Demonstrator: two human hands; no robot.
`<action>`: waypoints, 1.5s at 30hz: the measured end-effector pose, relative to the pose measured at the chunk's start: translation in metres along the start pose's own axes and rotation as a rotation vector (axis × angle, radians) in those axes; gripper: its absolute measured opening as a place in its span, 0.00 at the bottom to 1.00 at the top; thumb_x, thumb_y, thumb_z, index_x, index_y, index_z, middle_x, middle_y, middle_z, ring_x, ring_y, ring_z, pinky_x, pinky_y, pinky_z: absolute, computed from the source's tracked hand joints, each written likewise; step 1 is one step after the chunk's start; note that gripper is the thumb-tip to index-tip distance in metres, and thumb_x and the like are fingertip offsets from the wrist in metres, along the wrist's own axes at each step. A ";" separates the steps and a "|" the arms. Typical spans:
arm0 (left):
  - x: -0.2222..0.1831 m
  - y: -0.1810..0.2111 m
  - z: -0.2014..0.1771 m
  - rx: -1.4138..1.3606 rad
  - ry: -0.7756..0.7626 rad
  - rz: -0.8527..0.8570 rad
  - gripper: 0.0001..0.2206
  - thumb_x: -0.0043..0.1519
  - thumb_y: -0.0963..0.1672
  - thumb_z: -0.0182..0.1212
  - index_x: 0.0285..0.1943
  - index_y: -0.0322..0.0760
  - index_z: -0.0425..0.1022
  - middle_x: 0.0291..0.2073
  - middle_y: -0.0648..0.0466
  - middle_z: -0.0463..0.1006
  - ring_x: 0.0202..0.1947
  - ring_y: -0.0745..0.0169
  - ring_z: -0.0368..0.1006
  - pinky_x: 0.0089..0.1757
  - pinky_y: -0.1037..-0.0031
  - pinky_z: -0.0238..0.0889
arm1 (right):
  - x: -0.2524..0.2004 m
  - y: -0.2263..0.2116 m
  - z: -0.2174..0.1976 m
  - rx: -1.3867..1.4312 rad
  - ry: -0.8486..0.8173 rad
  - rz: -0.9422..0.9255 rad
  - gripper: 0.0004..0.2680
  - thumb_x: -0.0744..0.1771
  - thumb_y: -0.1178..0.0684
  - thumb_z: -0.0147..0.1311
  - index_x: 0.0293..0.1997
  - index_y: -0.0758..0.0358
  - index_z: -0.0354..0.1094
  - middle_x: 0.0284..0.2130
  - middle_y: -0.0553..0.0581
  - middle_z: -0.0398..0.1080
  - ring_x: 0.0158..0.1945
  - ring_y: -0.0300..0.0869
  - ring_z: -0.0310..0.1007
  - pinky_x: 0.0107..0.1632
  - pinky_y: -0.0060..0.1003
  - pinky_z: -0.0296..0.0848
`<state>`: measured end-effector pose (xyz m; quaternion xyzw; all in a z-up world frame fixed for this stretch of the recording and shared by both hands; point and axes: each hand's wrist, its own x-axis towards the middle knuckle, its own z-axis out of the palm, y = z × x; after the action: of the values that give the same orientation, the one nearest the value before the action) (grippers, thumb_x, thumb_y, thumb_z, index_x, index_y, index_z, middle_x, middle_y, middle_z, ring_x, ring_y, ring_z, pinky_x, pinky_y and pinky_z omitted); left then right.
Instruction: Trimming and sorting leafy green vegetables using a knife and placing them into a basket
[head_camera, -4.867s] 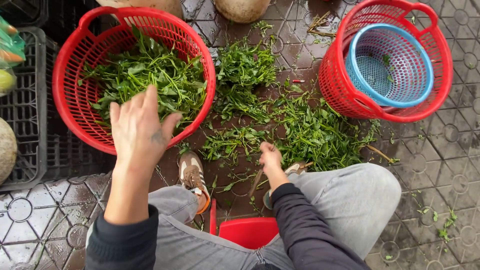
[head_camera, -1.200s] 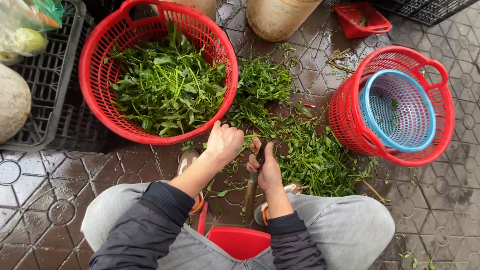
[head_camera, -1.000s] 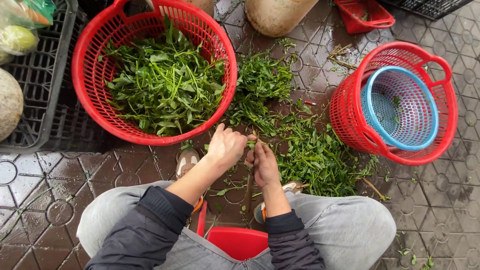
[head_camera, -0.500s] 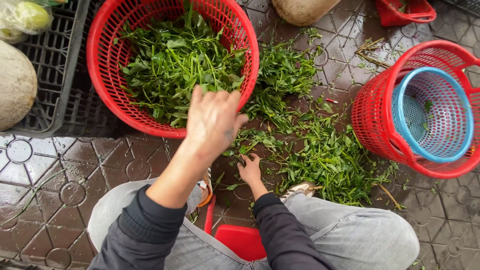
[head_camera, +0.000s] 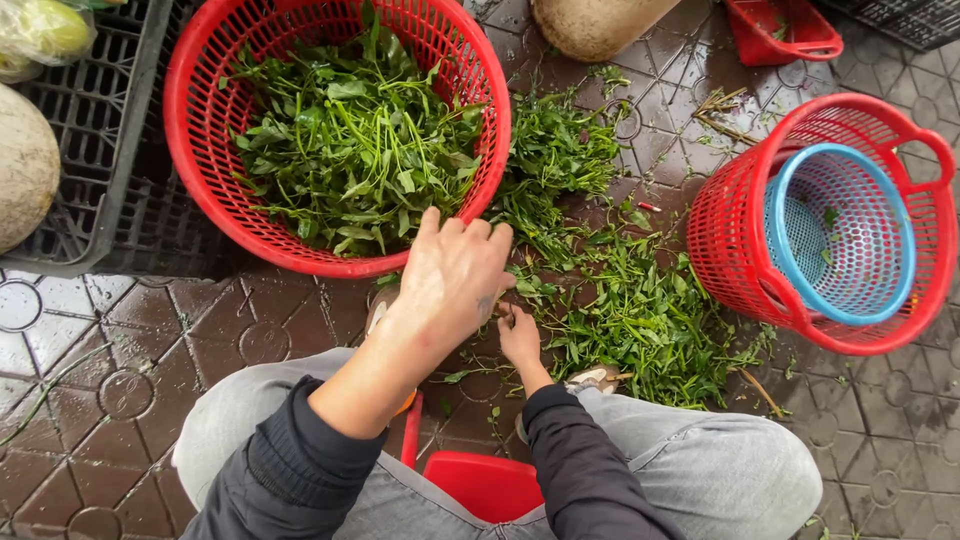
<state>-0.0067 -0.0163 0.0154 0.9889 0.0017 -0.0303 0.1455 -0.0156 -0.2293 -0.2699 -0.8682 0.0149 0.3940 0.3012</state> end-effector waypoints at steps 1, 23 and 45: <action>-0.002 0.002 0.002 -0.037 -0.027 -0.001 0.24 0.55 0.52 0.71 0.54 0.38 0.75 0.40 0.45 0.80 0.44 0.40 0.78 0.60 0.39 0.54 | -0.005 -0.010 -0.002 -0.069 0.008 -0.009 0.18 0.73 0.52 0.43 0.72 0.66 0.54 0.59 0.69 0.61 0.63 0.59 0.67 0.60 0.53 0.73; -0.008 0.013 0.004 -0.027 -0.095 0.105 0.26 0.56 0.53 0.69 0.60 0.39 0.73 0.42 0.48 0.81 0.43 0.43 0.79 0.55 0.47 0.62 | 0.017 0.024 -0.013 0.011 0.053 0.028 0.16 0.69 0.46 0.49 0.65 0.54 0.68 0.52 0.61 0.74 0.60 0.53 0.71 0.59 0.50 0.72; 0.031 -0.008 0.076 -0.403 -0.290 -0.114 0.24 0.65 0.58 0.55 0.37 0.36 0.82 0.35 0.43 0.83 0.43 0.39 0.81 0.45 0.52 0.69 | -0.083 -0.049 -0.115 1.086 -0.227 -0.469 0.12 0.71 0.57 0.47 0.59 0.70 0.69 0.09 0.52 0.52 0.14 0.36 0.47 0.23 0.30 0.54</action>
<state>0.0192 -0.0304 -0.0613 0.9236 0.0426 -0.1790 0.3362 0.0176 -0.2676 -0.1288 -0.5229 -0.0102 0.3433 0.7802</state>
